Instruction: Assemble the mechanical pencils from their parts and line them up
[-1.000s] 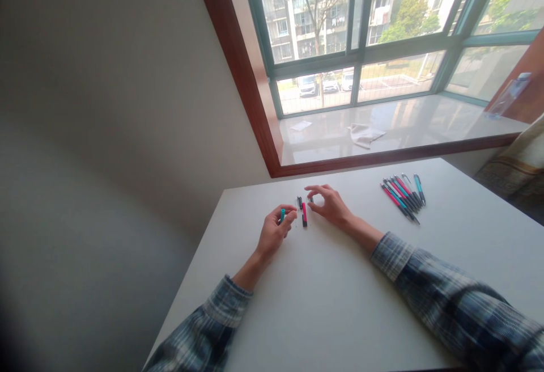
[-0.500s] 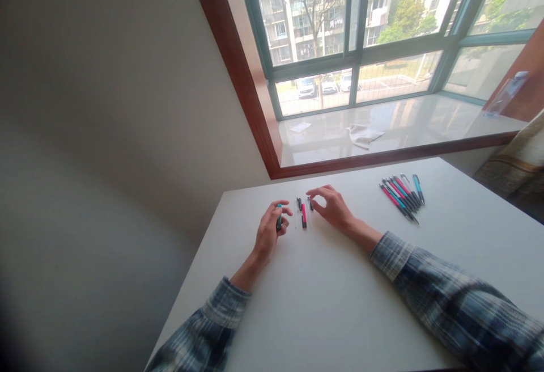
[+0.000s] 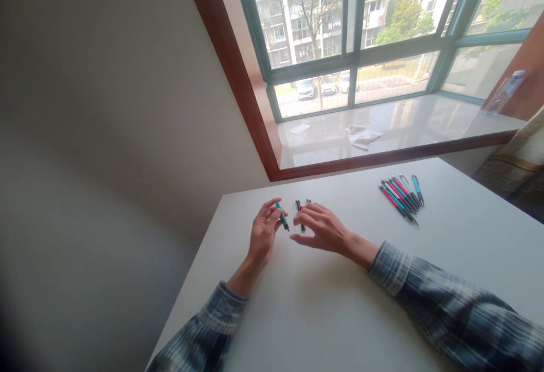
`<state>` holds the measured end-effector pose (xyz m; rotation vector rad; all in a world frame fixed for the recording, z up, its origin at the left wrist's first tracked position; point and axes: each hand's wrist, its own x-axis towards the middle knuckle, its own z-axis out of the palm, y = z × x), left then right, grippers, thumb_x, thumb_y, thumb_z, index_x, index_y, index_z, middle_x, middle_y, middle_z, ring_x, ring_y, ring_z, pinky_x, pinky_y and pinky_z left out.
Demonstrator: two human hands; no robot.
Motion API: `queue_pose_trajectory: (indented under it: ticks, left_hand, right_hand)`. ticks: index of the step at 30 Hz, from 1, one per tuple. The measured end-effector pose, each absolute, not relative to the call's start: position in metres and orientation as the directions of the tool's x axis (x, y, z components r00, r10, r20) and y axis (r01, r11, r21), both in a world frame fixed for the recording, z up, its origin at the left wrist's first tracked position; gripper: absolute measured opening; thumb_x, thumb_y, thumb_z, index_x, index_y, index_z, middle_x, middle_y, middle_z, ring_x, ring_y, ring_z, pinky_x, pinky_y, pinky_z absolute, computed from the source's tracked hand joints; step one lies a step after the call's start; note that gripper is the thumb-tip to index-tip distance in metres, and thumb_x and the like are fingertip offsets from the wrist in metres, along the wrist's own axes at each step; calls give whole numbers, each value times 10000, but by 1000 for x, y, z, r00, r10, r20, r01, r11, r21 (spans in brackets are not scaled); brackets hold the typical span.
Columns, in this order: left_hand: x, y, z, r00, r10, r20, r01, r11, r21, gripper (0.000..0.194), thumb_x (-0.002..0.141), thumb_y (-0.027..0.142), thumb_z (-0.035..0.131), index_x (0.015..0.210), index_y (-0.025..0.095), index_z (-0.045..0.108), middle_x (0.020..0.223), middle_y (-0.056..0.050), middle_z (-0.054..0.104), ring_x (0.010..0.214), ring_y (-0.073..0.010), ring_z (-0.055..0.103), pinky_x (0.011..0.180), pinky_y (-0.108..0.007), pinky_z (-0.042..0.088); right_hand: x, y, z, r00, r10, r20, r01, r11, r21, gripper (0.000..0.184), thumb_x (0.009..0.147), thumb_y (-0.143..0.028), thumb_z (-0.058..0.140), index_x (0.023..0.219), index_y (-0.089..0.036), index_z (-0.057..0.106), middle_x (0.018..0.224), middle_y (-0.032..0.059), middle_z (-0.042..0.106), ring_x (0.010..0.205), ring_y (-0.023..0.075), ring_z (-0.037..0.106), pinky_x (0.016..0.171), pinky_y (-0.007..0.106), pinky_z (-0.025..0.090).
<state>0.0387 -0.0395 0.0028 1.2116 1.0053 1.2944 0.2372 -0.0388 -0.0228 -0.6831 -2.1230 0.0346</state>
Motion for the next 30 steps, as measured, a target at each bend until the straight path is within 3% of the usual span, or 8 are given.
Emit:
queue_pose_trajectory:
  ticks: [5, 10, 12, 15, 19, 23, 30]
  left_hand:
    - [39, -41, 2, 77, 994, 83, -174, -69, 982, 404, 852, 428, 760, 1185, 219, 671, 857, -22, 710, 800, -156, 663, 793, -292, 537]
    - [34, -37, -3, 63, 998, 20, -192, -7, 981, 446, 775, 452, 835, 1115, 189, 718, 838, -46, 751, 759, -160, 685, 746, -283, 527]
    - [31, -34, -4, 29, 1000, 4, -201, 2, 980, 418, 770, 455, 840, 1074, 184, 744, 869, -58, 764, 752, -154, 692, 725, -271, 518]
    - [30, -32, -5, 0, 1000, -13, -210, 13, 978, 375, 743, 433, 866, 999, 174, 776, 920, -72, 776, 737, -139, 688, 725, -265, 519]
    - [32, -36, -5, 79, 995, -58, -202, 73, 977, 381, 707, 405, 902, 966, 153, 783, 902, -87, 779, 740, -149, 688, 758, -288, 537]
    - [37, -42, -5, 192, 975, -113, -209, 154, 966, 375, 702, 381, 915, 962, 148, 776, 903, -87, 773, 779, -162, 698, 807, -305, 546]
    - [38, -42, -6, 207, 960, -187, -297, 244, 923, 371, 687, 345, 932, 959, 153, 767, 910, -78, 773, 812, -155, 705, 856, -297, 542]
  right_hand:
    - [226, -44, -26, -536, 475, 698, 502, 844, -190, 293, 966, -389, 694, 1230, -274, 640, 947, 49, 751, 789, 206, 700, 740, 332, 569]
    - [226, -43, -27, -521, 442, 730, 444, 871, -210, 222, 982, -260, 654, 1202, -286, 656, 961, 45, 750, 833, 201, 709, 738, 321, 579]
    - [225, -44, -25, -444, 461, 768, 412, 867, -281, 188, 967, -223, 653, 1145, -279, 667, 934, 45, 740, 827, 206, 695, 745, 344, 585]
    - [222, -44, -22, -182, 580, 794, 381, 786, -487, 119, 947, -187, 642, 1028, -264, 682, 863, 37, 706, 781, 202, 663, 721, 359, 582]
    - [220, -37, -18, 100, 765, 636, 183, 614, -768, 112, 933, -264, 673, 1039, -232, 691, 919, 51, 709, 778, 192, 660, 733, 360, 589]
    - [225, -26, -11, 59, 892, 449, -59, 452, -890, 261, 887, -370, 748, 1092, -214, 709, 826, 16, 672, 749, 178, 665, 698, 326, 581]
    - [233, -19, -5, -32, 939, 344, -124, 337, -933, 331, 821, -447, 809, 1010, -191, 720, 801, 21, 675, 704, 168, 622, 600, 291, 518]
